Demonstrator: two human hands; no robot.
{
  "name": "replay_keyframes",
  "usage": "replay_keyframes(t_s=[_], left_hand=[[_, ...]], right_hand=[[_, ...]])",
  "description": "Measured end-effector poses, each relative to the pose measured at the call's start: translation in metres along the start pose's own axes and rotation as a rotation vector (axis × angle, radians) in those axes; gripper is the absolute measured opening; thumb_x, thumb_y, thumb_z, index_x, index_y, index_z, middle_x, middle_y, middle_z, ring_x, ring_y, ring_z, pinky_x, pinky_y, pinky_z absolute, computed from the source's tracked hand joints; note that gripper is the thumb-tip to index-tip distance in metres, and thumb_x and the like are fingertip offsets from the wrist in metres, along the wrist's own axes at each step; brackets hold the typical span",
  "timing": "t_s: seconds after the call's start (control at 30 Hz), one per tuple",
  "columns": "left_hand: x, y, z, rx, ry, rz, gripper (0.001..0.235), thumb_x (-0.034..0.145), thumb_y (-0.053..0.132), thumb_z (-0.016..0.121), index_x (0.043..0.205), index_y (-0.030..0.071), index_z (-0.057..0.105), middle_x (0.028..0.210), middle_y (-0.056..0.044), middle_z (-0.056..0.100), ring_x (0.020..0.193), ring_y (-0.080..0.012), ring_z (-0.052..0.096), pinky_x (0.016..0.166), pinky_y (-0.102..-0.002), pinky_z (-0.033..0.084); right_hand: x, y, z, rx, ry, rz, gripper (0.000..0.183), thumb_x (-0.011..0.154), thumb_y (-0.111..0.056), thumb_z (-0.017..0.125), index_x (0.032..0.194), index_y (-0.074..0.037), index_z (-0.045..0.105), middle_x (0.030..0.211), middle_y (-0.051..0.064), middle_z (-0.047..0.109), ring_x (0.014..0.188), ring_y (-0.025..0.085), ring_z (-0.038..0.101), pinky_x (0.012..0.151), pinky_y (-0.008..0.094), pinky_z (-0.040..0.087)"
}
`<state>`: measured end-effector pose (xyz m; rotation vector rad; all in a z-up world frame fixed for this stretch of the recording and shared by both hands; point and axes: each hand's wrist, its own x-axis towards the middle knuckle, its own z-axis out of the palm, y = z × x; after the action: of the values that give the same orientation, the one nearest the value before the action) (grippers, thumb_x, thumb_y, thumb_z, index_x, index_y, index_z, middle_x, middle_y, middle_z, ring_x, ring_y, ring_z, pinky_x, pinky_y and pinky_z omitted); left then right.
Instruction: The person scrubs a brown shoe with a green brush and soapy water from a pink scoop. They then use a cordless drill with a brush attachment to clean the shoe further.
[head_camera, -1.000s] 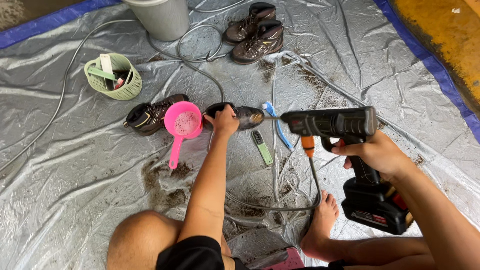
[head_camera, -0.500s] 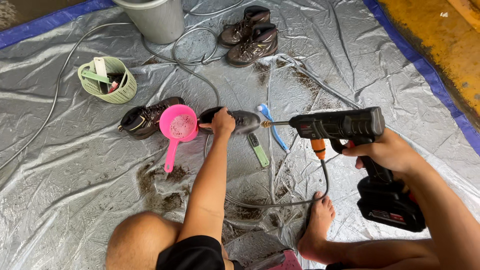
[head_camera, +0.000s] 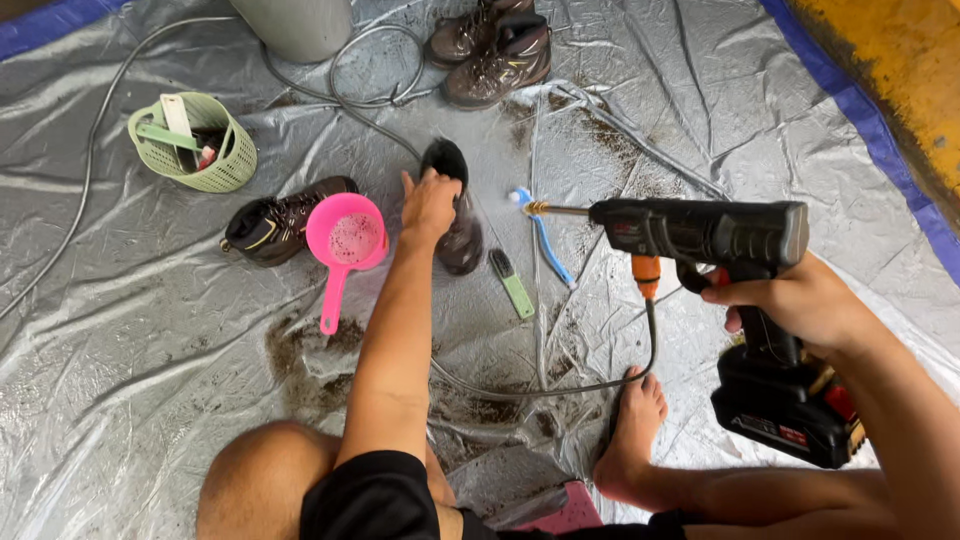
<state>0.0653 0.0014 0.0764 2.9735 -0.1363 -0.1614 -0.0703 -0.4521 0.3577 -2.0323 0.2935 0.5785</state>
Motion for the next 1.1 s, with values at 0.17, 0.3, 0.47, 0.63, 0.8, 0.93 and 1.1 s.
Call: replay_keyframes(t_s=[0.17,0.3,0.47,0.63,0.8,0.93,1.1], left_hand=[[-0.023,-0.008,0.021,0.002,-0.093,-0.045,0.034,0.091,0.009,0.064,0.125,0.012,0.069,0.130,-0.007,0.071,0.142,-0.0272,0.050,0.129,-0.070,0.028],[-0.031,-0.001,0.005,-0.162,-0.146,-0.134,0.071,0.102,0.044,0.066,0.166,0.018,0.047,0.147,-0.013,0.065,0.155,-0.0305,0.039,0.130,-0.078,0.009],[-0.018,-0.003,0.026,-0.041,-0.071,-0.159,0.031,0.105,0.045,0.070,0.116,0.017,0.078,0.120,-0.006,0.076,0.139,-0.0275,0.050,0.127,-0.082,0.016],[-0.022,-0.007,0.051,-0.001,0.009,-0.190,0.024,0.109,0.037,0.063,0.119,0.021,0.078,0.118,-0.002,0.077,0.135,-0.0269,0.052,0.121,-0.083,0.024],[-0.032,-0.030,0.031,-0.203,-0.013,-0.117,0.020,0.103,0.025,0.061,0.109,0.016,0.078,0.116,-0.006,0.075,0.126,-0.0369,0.061,0.115,-0.072,0.035],[-0.043,-0.008,-0.006,-0.285,-0.269,-0.215,0.040,0.112,0.032,0.049,0.147,0.026,0.068,0.154,-0.014,0.060,0.140,-0.0400,0.056,0.124,-0.052,0.030],[-0.036,-0.011,0.027,-0.316,-0.173,-0.234,0.041,0.109,0.021,0.047,0.144,0.032,0.066,0.140,-0.013,0.060,0.127,-0.0373,0.066,0.132,-0.064,0.013]], right_hand=[[0.011,0.015,0.004,0.026,-0.118,0.048,0.020,0.080,0.013,0.087,0.094,0.011,0.073,0.081,0.022,0.068,0.055,0.038,0.066,0.050,0.047,0.050],[0.000,0.007,0.024,0.005,-0.037,0.051,0.014,0.082,0.010,0.085,0.091,0.009,0.075,0.083,0.020,0.073,0.055,0.032,0.064,0.059,0.042,0.046],[0.005,0.010,0.031,-0.045,-0.191,0.073,0.018,0.082,0.011,0.089,0.094,0.009,0.076,0.089,0.019,0.073,0.058,0.035,0.069,0.060,0.043,0.055],[-0.012,-0.004,0.041,-0.005,-0.049,0.087,0.021,0.084,0.010,0.084,0.103,0.007,0.075,0.098,0.017,0.073,0.057,0.033,0.067,0.057,0.042,0.049],[-0.006,0.004,0.027,-0.077,-0.222,0.066,0.020,0.083,0.010,0.090,0.097,0.008,0.076,0.087,0.020,0.072,0.062,0.035,0.069,0.059,0.044,0.059],[-0.015,-0.010,0.026,-0.040,-0.055,-0.077,0.016,0.083,0.008,0.087,0.094,0.007,0.075,0.086,0.017,0.073,0.056,0.031,0.067,0.064,0.042,0.053],[-0.015,-0.013,0.025,0.026,-0.084,-0.093,0.022,0.082,0.013,0.087,0.096,0.006,0.072,0.086,0.016,0.069,0.054,0.030,0.063,0.056,0.040,0.048]])
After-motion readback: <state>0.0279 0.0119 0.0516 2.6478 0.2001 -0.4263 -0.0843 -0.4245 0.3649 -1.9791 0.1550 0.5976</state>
